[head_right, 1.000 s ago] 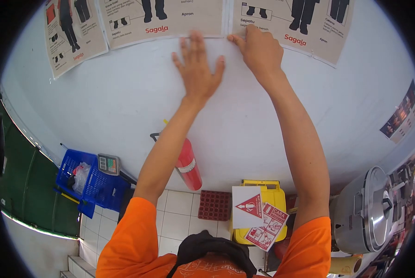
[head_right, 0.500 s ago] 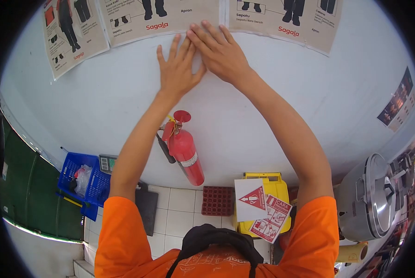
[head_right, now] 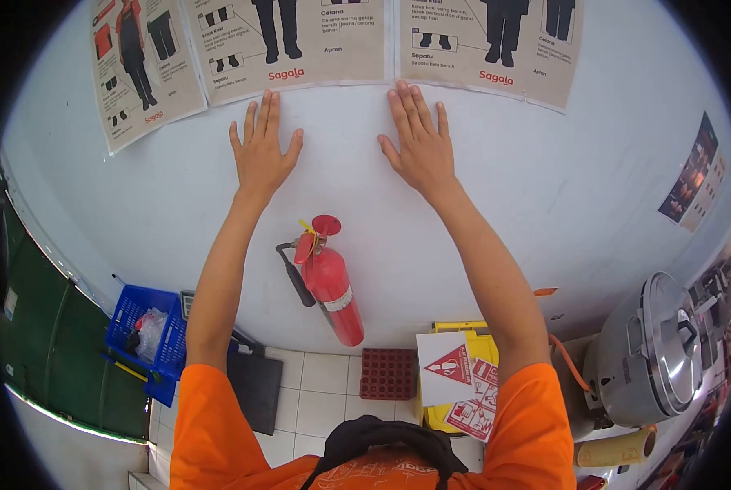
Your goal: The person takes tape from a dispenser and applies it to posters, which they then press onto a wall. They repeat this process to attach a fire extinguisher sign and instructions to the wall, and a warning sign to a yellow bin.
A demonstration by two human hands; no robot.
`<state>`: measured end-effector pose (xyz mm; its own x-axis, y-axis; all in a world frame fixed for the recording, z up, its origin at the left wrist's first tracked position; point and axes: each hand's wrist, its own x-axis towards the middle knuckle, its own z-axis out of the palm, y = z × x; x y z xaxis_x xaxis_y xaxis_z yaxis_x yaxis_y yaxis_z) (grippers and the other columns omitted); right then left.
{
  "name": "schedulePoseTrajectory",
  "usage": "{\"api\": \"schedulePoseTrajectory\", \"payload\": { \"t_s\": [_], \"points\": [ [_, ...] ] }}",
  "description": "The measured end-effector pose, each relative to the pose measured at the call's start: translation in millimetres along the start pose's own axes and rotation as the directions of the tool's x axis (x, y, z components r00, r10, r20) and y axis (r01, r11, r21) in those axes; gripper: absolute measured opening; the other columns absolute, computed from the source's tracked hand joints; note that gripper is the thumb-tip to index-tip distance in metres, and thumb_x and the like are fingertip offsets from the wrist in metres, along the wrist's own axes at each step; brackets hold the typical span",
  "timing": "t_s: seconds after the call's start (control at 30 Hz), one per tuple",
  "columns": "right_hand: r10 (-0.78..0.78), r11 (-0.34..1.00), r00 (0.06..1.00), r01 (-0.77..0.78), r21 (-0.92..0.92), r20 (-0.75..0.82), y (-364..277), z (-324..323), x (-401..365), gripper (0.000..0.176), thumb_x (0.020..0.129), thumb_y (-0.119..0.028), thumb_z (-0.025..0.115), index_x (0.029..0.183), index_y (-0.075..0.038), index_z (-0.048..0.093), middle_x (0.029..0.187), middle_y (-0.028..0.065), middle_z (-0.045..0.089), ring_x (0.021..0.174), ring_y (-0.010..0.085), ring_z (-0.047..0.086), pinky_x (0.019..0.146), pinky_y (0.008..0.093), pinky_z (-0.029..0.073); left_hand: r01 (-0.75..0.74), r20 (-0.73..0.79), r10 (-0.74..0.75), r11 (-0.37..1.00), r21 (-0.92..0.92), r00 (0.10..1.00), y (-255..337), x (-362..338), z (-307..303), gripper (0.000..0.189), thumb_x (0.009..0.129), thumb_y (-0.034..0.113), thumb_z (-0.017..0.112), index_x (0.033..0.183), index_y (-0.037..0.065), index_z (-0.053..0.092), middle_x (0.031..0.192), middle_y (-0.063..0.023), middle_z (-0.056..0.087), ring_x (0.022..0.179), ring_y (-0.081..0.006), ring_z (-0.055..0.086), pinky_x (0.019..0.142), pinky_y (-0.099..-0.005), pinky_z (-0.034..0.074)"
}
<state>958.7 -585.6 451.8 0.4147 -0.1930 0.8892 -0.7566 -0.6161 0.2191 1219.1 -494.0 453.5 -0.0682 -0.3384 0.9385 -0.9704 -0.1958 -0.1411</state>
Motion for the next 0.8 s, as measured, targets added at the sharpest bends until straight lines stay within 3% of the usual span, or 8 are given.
{"api": "schedulePoseTrajectory", "payload": {
  "t_s": [0.37, 0.4, 0.5, 0.57, 0.63, 0.67, 0.7, 0.8],
  "points": [
    [0.314, 0.737, 0.928, -0.373, 0.564, 0.202, -9, -64, -173, 0.027, 0.097, -0.007, 0.047, 0.122, 0.000, 0.054, 0.104, 0.0245, 0.064, 0.094, 0.0420, 0.062, 0.083, 0.0415, 0.050, 0.276, 0.376, -0.077, 0.815, -0.510, 0.923, 67, -42, -22, 0.044, 0.091, 0.027, 0.061, 0.128, 0.003, 0.057, 0.134, -0.0163, 0.057, 0.128, -0.0303, 0.050, 0.107, -0.0433, 0.038],
    [0.475, 0.575, 0.610, -0.761, 0.301, 0.634, -16, -106, -191, 0.023, 0.099, -0.009, 0.044, 0.115, 0.001, 0.056, 0.093, 0.0248, 0.065, 0.090, 0.0426, 0.062, 0.077, 0.0401, 0.050, 0.182, 0.240, -0.018, 0.706, -0.684, 0.971, 88, -60, -17, 0.027, 0.091, 0.014, 0.059, 0.115, 0.001, 0.063, 0.109, -0.0143, 0.069, 0.096, -0.0259, 0.068, 0.088, -0.0339, 0.052],
    [0.645, 0.429, 0.642, -0.753, 0.499, 0.413, -4, -113, -343, 0.034, 0.100, -0.024, 0.051, 0.085, 0.007, 0.057, 0.069, 0.0143, 0.059, 0.059, 0.0190, 0.051, 0.058, 0.0358, 0.042, 0.758, 0.757, 0.097, 0.037, -0.652, 0.646, 177, -105, -73, 0.015, 0.089, 0.004, 0.049, 0.094, 0.004, 0.064, 0.071, -0.0033, 0.059, 0.060, -0.0099, 0.057, 0.038, -0.0271, 0.043],
    [0.793, 0.217, 0.361, -0.920, 0.326, 0.491, -8, -153, -432, 0.045, 0.100, -0.031, 0.051, 0.076, 0.006, 0.055, 0.062, 0.0095, 0.055, 0.060, 0.0142, 0.047, 0.055, 0.0335, 0.037, 0.625, 0.621, 0.195, 0.052, -0.779, 0.759, 248, -167, -72, 0.018, 0.095, 0.018, 0.056, 0.088, 0.002, 0.061, 0.065, -0.0042, 0.059, 0.049, -0.0118, 0.050, 0.042, -0.0300, 0.042],
    [0.775, 0.273, 0.359, -0.932, 0.238, 0.520, -20, -197, -530, 0.039, 0.098, -0.028, 0.050, 0.079, 0.005, 0.059, 0.065, 0.0168, 0.061, 0.063, 0.0238, 0.060, 0.060, 0.0371, 0.045, 0.785, 0.811, 0.424, 0.297, -0.545, 0.403, 317, -204, -96, 0.051, 0.097, 0.045, 0.052, 0.073, 0.002, 0.066, 0.052, -0.0152, 0.050, 0.046, -0.0203, 0.050, 0.051, -0.0383, 0.043],
    [0.714, 0.382, 0.324, -0.923, 0.042, 0.620, -30, -232, -570, 0.041, 0.101, -0.029, 0.047, 0.089, 0.006, 0.065, 0.079, 0.0145, 0.068, 0.077, 0.0226, 0.066, 0.068, 0.0353, 0.049, 0.439, 0.551, 0.526, 0.333, -0.834, 0.648, 367, -261, -84, 0.062, 0.097, 0.054, 0.047, 0.066, 0.003, 0.066, 0.055, -0.0192, 0.053, 0.050, -0.0264, 0.055, 0.056, -0.0438, 0.046],
    [0.621, 0.301, 0.335, -0.937, 0.179, 0.708, -42, -255, -626, 0.036, 0.100, -0.026, 0.048, 0.103, 0.004, 0.067, 0.091, 0.0155, 0.071, 0.084, 0.0286, 0.068, 0.075, 0.0397, 0.052, 0.648, 0.635, 0.664, 0.288, -0.705, 0.396, 394, -265, -122, 0.059, 0.097, 0.054, 0.046, 0.071, 0.006, 0.068, 0.060, -0.0187, 0.059, 0.053, -0.0316, 0.057, 0.060, -0.0475, 0.046],
    [0.610, 0.004, -0.069, -0.996, -0.090, 0.789, -90, -332, -705, 0.036, 0.099, -0.027, 0.048, 0.100, 0.004, 0.067, 0.088, 0.0168, 0.070, 0.083, 0.0292, 0.068, 0.075, 0.0399, 0.052, 0.572, 0.216, 0.938, 0.023, -0.820, 0.272, 465, -308, -190, 0.057, 0.095, 0.050, 0.049, 0.071, 0.002, 0.066, 0.067, -0.0173, 0.065, 0.064, -0.0349, 0.063, 0.064, -0.0448, 0.050]
  ]
}}
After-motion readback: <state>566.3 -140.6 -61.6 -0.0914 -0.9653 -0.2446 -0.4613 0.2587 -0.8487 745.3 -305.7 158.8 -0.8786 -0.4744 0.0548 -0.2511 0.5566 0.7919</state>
